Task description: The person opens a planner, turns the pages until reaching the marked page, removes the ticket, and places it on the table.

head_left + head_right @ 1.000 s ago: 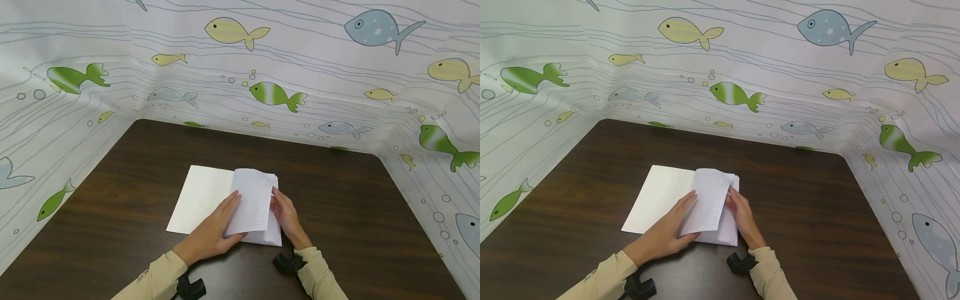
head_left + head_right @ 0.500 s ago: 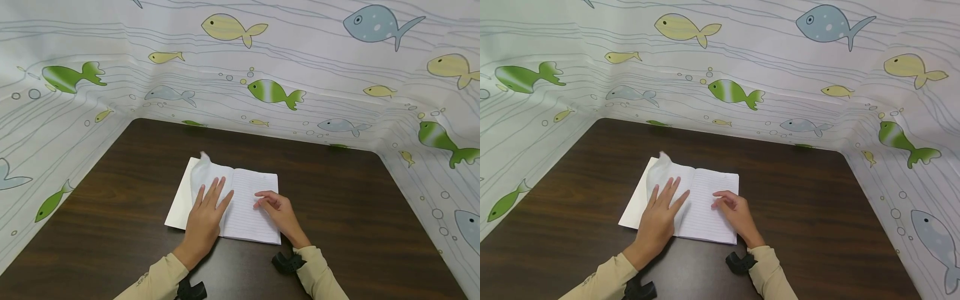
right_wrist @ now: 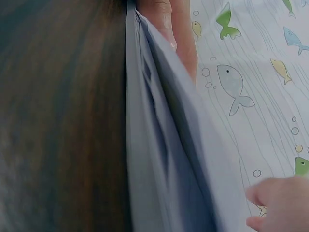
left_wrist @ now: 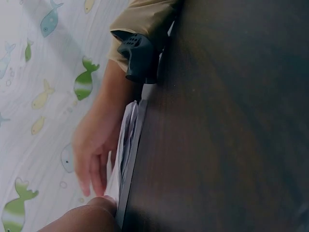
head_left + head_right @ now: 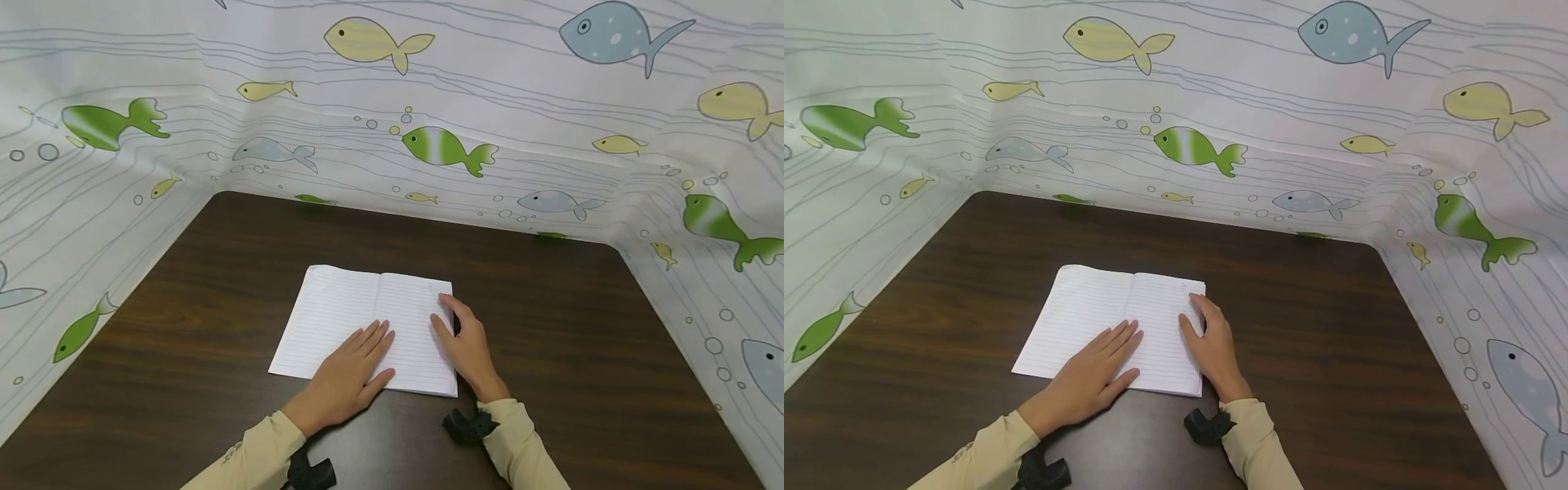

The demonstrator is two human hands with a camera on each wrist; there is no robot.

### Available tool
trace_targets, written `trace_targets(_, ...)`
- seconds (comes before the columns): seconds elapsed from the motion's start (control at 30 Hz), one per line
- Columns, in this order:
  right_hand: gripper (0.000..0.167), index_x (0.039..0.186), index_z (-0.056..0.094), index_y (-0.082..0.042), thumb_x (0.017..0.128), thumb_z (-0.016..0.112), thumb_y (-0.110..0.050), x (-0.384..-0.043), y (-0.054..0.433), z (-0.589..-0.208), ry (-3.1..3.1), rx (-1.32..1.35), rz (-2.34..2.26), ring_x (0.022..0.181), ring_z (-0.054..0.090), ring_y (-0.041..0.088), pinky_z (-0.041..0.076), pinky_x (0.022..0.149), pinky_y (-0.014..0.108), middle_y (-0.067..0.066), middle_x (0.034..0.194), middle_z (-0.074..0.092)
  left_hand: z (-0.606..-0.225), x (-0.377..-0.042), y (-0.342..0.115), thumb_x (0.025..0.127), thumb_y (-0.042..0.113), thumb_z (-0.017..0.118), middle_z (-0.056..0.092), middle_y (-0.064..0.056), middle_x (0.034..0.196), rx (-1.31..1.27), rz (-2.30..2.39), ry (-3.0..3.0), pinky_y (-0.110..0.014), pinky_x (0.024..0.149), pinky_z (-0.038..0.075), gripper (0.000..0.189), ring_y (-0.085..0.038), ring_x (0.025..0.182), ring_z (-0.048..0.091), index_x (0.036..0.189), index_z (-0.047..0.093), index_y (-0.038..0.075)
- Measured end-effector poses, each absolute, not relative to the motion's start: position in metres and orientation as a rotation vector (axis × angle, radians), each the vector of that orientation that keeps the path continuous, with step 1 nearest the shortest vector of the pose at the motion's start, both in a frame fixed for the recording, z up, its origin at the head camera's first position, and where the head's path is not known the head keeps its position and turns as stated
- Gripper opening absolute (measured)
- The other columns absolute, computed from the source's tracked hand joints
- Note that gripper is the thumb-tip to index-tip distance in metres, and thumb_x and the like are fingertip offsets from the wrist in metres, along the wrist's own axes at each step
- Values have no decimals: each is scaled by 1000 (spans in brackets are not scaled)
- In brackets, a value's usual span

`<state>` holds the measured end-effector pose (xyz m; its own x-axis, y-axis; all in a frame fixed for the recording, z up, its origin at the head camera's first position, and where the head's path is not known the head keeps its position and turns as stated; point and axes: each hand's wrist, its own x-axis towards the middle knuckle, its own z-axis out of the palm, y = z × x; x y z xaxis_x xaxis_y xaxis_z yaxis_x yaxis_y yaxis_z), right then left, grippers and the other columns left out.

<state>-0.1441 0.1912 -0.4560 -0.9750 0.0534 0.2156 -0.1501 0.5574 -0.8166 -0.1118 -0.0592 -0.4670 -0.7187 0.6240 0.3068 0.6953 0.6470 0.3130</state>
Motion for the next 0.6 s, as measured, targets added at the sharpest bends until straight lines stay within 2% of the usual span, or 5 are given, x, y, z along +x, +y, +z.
trace_targets(0.13,69,157,43,-4,99,68,-32,-145,194,-457,-2754,143,1173,154,26,42,21,123,60,20,164,35,-468,-111,-59,108,37,53,41,-16,162,-1092,-630,-2684,-45,124,28,60,-30,153,32,154,45,-1)
trace_targets(0.27,85,160,31,4,97,67,-40,-147,197,-458,-2875,259,943,156,21,39,13,126,58,23,166,27,-468,-111,-59,108,37,54,41,-17,162,-1090,-640,-2685,-45,124,28,60,-30,153,32,154,45,-1)
trace_targets(0.4,92,160,26,6,96,68,-46,-148,197,-456,-2936,315,842,156,19,37,9,127,55,23,167,25,-468,-112,-60,107,37,54,41,-17,161,-1092,-639,-2680,-44,124,28,61,-30,153,33,154,46,-1)
trace_targets(0.6,91,161,30,2,96,68,-49,-146,193,-452,-2964,319,837,156,19,39,12,127,55,18,167,28,-466,-114,-62,106,45,55,40,-15,162,-1096,-644,-2698,-43,123,30,66,-28,153,32,155,45,1)
